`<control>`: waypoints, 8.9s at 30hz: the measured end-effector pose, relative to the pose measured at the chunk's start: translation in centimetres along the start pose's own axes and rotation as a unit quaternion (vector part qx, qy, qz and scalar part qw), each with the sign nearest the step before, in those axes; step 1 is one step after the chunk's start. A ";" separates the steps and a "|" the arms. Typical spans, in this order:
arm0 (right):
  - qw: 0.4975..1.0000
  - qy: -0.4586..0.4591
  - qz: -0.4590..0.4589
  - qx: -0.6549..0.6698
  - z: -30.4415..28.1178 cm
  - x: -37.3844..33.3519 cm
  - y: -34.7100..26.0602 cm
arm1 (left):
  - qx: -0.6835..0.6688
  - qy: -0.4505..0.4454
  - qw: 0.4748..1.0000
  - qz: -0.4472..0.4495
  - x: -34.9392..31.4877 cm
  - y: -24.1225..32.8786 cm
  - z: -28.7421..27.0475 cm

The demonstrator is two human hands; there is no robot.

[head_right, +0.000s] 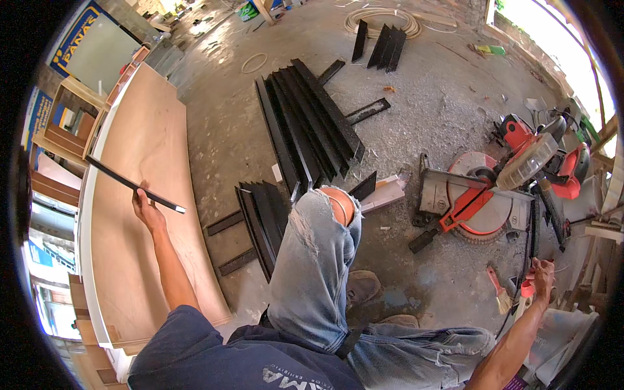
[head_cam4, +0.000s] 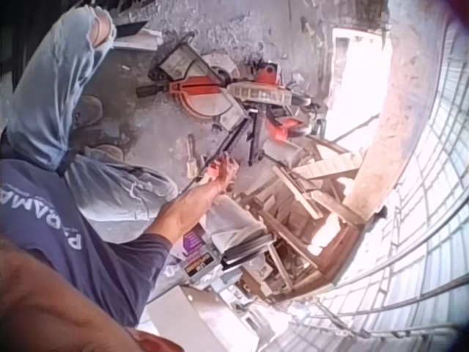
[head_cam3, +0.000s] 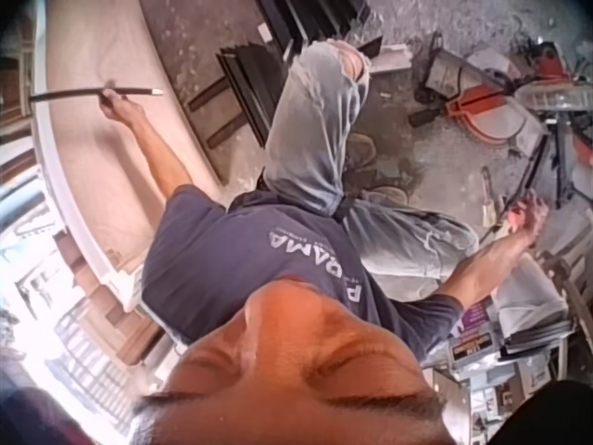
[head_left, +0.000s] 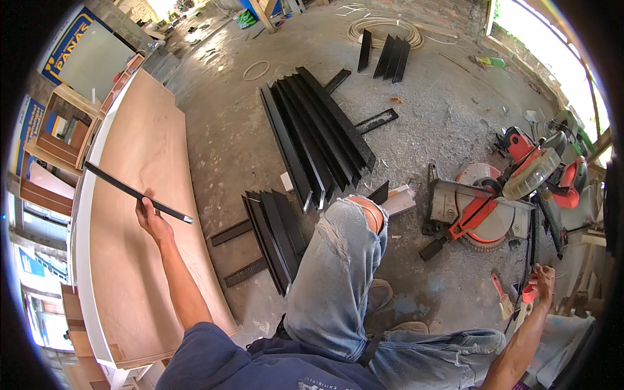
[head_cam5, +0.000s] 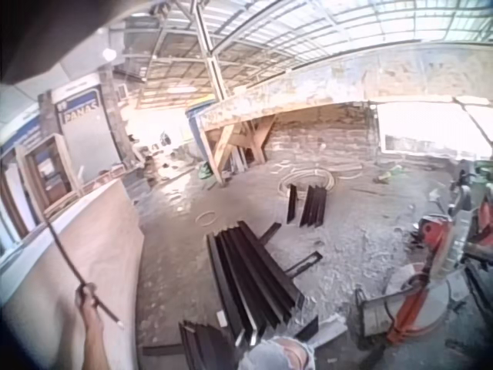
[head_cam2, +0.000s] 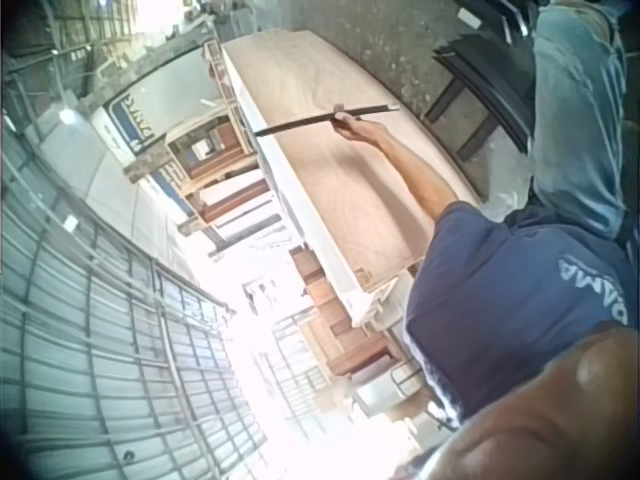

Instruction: The person uses a miter saw to cut black frame pieces, handling the frames one at a time and using a brush to clear debris from the saw bed.

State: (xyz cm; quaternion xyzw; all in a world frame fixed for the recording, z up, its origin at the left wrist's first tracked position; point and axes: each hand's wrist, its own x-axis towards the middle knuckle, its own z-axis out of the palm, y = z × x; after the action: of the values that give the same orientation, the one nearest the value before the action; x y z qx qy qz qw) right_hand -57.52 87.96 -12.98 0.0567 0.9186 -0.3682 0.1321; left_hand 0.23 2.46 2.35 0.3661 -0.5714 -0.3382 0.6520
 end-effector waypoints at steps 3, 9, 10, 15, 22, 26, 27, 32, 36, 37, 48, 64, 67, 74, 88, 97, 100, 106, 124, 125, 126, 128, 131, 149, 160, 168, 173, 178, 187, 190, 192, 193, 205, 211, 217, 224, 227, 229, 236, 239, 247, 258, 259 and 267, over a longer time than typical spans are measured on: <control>1.000 -0.004 -0.009 0.004 0.3 -0.9 -0.7 | 0.009 0.015 1.000 0.026 0.3 -0.7 -0.1; 0.999 0.004 0.005 0.037 0.4 -1.6 -2.4 | 0.065 0.005 0.998 0.017 5.5 -5.4 -1.4; 0.999 0.021 -0.015 0.026 1.4 -1.4 -3.6 | 0.087 -0.007 0.996 0.010 6.7 -5.8 -3.2; 0.987 0.029 -0.020 -0.155 -0.3 -1.8 -7.8 | -0.052 -0.026 0.998 0.022 -0.2 -0.7 6.8; 0.946 0.251 -0.043 -0.201 1.7 -2.0 -6.0 | -0.050 -0.240 0.964 0.101 -5.0 5.0 18.9; 0.944 0.278 -0.026 -0.176 1.3 -2.8 -8.8 | 0.121 -0.394 0.905 0.105 -8.4 7.5 24.0; 0.942 0.256 -0.043 -0.212 1.0 -3.8 -10.2 | 0.094 -0.420 0.897 0.099 -9.0 7.0 25.2; 0.926 0.259 -0.030 -0.273 2.2 -3.4 -10.0 | -0.067 -0.411 0.906 0.084 -13.9 7.9 31.4; 0.933 0.254 -0.008 -0.254 1.7 -3.4 -10.3 | -0.090 -0.404 0.903 0.118 -17.0 10.5 33.6; 0.935 0.253 -0.005 -0.251 1.6 -3.5 -10.2 | -0.112 -0.432 0.885 0.132 -17.9 11.2 34.0; 0.925 0.273 -0.030 -0.262 3.8 -1.8 -10.5 | -0.027 -0.477 0.853 0.212 -20.7 12.6 36.5; 0.966 0.106 -0.029 -0.235 -1.7 -5.3 -1.6 | 0.055 -0.736 0.672 0.063 -31.4 4.7 37.0; 0.957 0.080 0.015 -0.278 -2.7 -7.1 -0.2 | 0.010 -0.766 0.635 -0.104 -35.4 1.5 36.9; 0.915 0.083 -0.037 -0.393 -1.1 -7.8 -1.2 | 0.257 -0.740 0.609 -0.122 -43.0 4.0 38.5; 0.969 0.157 0.058 0.181 25.8 -7.6 -15.9 | 0.036 -0.731 0.583 0.353 -44.2 -2.1 43.5; 0.938 0.269 0.156 0.151 29.2 -3.8 -20.0 | 0.087 -0.702 0.567 0.421 -46.1 -1.5 43.3; 0.930 0.269 0.178 0.178 29.8 -2.6 -19.9 | 0.089 -0.672 0.575 0.459 -46.4 -2.4 43.2; 0.904 0.277 0.230 0.229 29.9 -2.0 -19.5 | 0.099 -0.636 0.590 0.487 -46.1 -3.1 42.4; 0.860 0.333 0.210 0.325 31.3 -1.5 -18.8 | 0.112 -0.786 0.589 0.151 -42.6 -4.0 44.6; 0.858 0.330 0.202 0.338 31.4 -1.5 -18.9 | 0.101 -0.785 0.592 0.149 -42.4 -4.5 44.6; 0.857 0.329 0.206 0.338 31.3 -1.5 -18.8 | 0.102 -0.787 0.590 0.149 -42.6 -4.2 44.6; 0.842 0.309 0.227 0.378 31.0 -1.6 -18.7 | 0.119 -0.791 0.583 0.145 -42.9 -3.5 44.6; 0.836 0.325 0.224 0.382 31.1 -1.5 -18.5 | 0.150 -0.780 0.583 0.174 -43.2 -2.3 44.8; 0.830 0.335 0.229 0.383 31.9 -1.5 -18.5 | 0.128 -0.810 0.566 0.084 -43.3 -1.3 45.1; 0.818 0.334 0.248 0.397 31.4 -1.7 -18.9 | 0.122 -0.794 0.592 0.070 -43.4 -1.6 45.0; 0.819 0.339 0.250 0.390 31.4 -1.6 -18.7 | 0.120 -0.810 0.572 0.047 -43.4 -1.5 45.0; 0.838 0.353 0.226 0.350 31.0 -1.8 -18.7 | 0.101 -0.811 0.576 0.018 -43.3 -2.3 45.0; 0.837 0.324 0.234 0.375 30.7 -2.0 -18.7 | 0.109 -0.806 0.581 0.041 -43.3 -2.0 44.9; 0.831 0.298 0.234 0.408 30.0 -2.0 -18.8 | 0.152 -0.785 0.588 0.122 -42.2 -0.4 48.5; 0.807 0.301 0.232 0.451 30.0 -1.9 -19.0 | 0.129 -0.810 0.542 0.184 -43.5 3.5 51.0; 0.781 0.293 0.239 0.497 29.7 -1.8 -19.1 | 0.168 -0.830 0.502 0.175 -44.8 5.1 52.9; 0.783 0.299 0.234 0.493 29.7 -1.8 -19.0 | 0.204 -0.851 0.454 0.169 -45.6 5.4 53.8; 0.780 0.312 0.224 0.494 30.7 -1.5 -18.4 | 0.228 -0.884 0.384 0.139 -50.2 5.7 56.0; 0.787 0.300 0.225 0.490 30.7 -1.8 -18.7 | 0.261 -0.889 0.372 0.059 -50.5 5.9 55.8; 0.784 0.304 0.229 0.491 30.8 -1.7 -18.6 | 0.227 -0.894 0.380 0.069 -50.7 5.7 56.1; 0.756 0.288 0.238 0.538 30.7 -1.9 -18.8 | 0.207 -0.889 0.399 0.081 -49.7 0.8 55.7; 0.766 0.277 0.246 0.525 29.7 -2.1 -19.2 | 0.211 -0.886 0.405 0.077 -49.4 0.4 55.6; 0.758 0.271 0.255 0.535 29.4 -2.1 -19.4 | 0.213 -0.885 0.407 0.073 -49.3 0.3 55.4; 0.783 0.344 0.191 0.482 28.6 -2.2 -19.9 | 0.225 -0.877 0.421 0.052 -49.3 0.6 54.7; 0.823 0.376 0.155 0.397 30.6 -2.1 -20.0 | 0.240 -0.865 0.439 0.043 -48.2 1.2 54.7; 0.742 0.259 0.227 0.575 30.6 -1.5 -17.5 | 0.259 -0.853 0.452 0.040 -49.8 4.1 55.9; 0.589 0.214 0.111 0.772 33.8 -1.9 -15.5 | 0.278 -0.800 0.532 0.018 -51.0 -5.7 53.8; 0.450 0.189 0.096 0.868 33.8 -1.9 -15.1 | 0.224 -0.793 0.567 -0.017 -51.3 -7.0 53.3; 0.580 0.211 0.166 0.769 32.6 -2.8 -15.1 | 0.391 -0.805 0.446 0.035 -50.6 5.7 57.2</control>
State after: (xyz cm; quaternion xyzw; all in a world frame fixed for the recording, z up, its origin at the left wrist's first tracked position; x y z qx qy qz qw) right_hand -51.36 54.47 -24.85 0.3650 0.2677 -0.8862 -0.0991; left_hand -62.45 43.60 -13.33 0.1255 -0.9244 -0.1990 -0.3001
